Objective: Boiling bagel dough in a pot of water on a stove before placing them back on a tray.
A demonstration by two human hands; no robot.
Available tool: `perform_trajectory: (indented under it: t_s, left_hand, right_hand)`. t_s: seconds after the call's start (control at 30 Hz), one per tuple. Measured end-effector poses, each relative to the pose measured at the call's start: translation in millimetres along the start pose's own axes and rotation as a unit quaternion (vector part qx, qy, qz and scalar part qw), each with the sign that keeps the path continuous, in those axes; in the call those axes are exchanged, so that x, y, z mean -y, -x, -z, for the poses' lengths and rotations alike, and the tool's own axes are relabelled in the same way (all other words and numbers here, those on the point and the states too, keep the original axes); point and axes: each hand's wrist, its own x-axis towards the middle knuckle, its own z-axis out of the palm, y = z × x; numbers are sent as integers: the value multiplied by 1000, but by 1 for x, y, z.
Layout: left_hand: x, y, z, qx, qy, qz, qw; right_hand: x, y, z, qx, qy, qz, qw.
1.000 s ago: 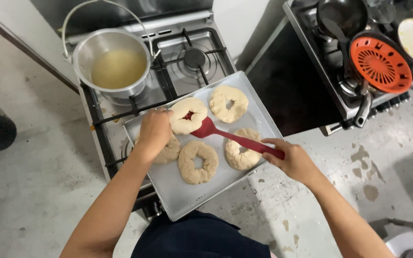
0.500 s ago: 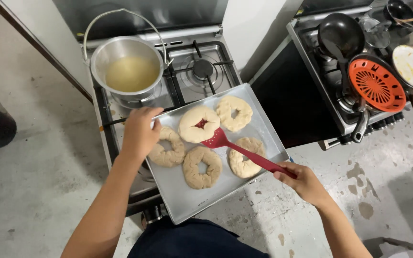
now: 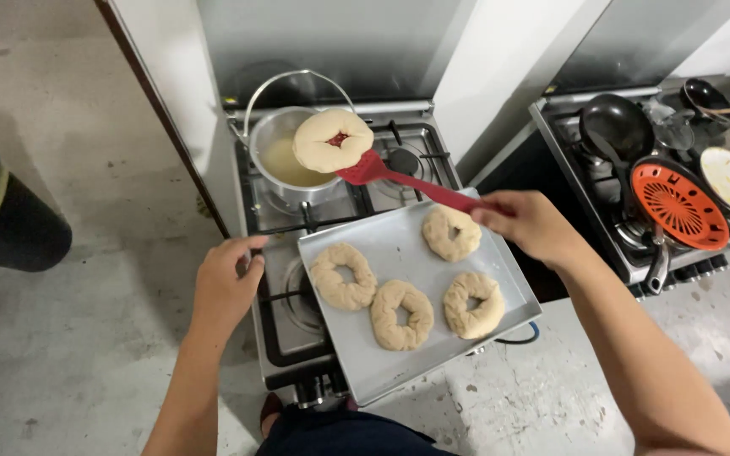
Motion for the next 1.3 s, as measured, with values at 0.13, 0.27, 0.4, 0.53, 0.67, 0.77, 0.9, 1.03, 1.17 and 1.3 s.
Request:
perform_trajectory:
  t_s: [0.13,0.27,0.4,0.53,0.67,0.77,0.9,1.03,1.17,1.3]
  left_hand:
    - [17,23,36,-13,70,50,996]
    - [21,46,83,-25,91,105,990]
    - [30,58,108,-1,165,214,963]
    - [30,58,122,24,156,283,946]
    - [39,55,125,26,186,242,952]
    - [50,51,123,45,211,244,946]
    - [60,45,124,68,222,225,946]
    - [62,37,128,85,231,248,937]
    - [65,32,132,107,236,229,938]
    - [72,29,133,109,227,181,951]
  right_hand:
    - [5,-66,-20,19,25,-5,999]
    - [21,-124,-39,68,50,2,996]
    - [65,-159,-44,108,176,-9,978]
    - [109,-182,-47,133,252,-19,958]
    - [147,-209,-50,135,379,-11,915]
    - [188,-215,-53,117,448,20,886]
    - [242,-202,-62,106,501,8,859]
    - [271,-189,-71,89,533,-15,841]
    - [290,-180,-68,62,559,-17,827]
    - [307,-160,-52,26,584,9,812]
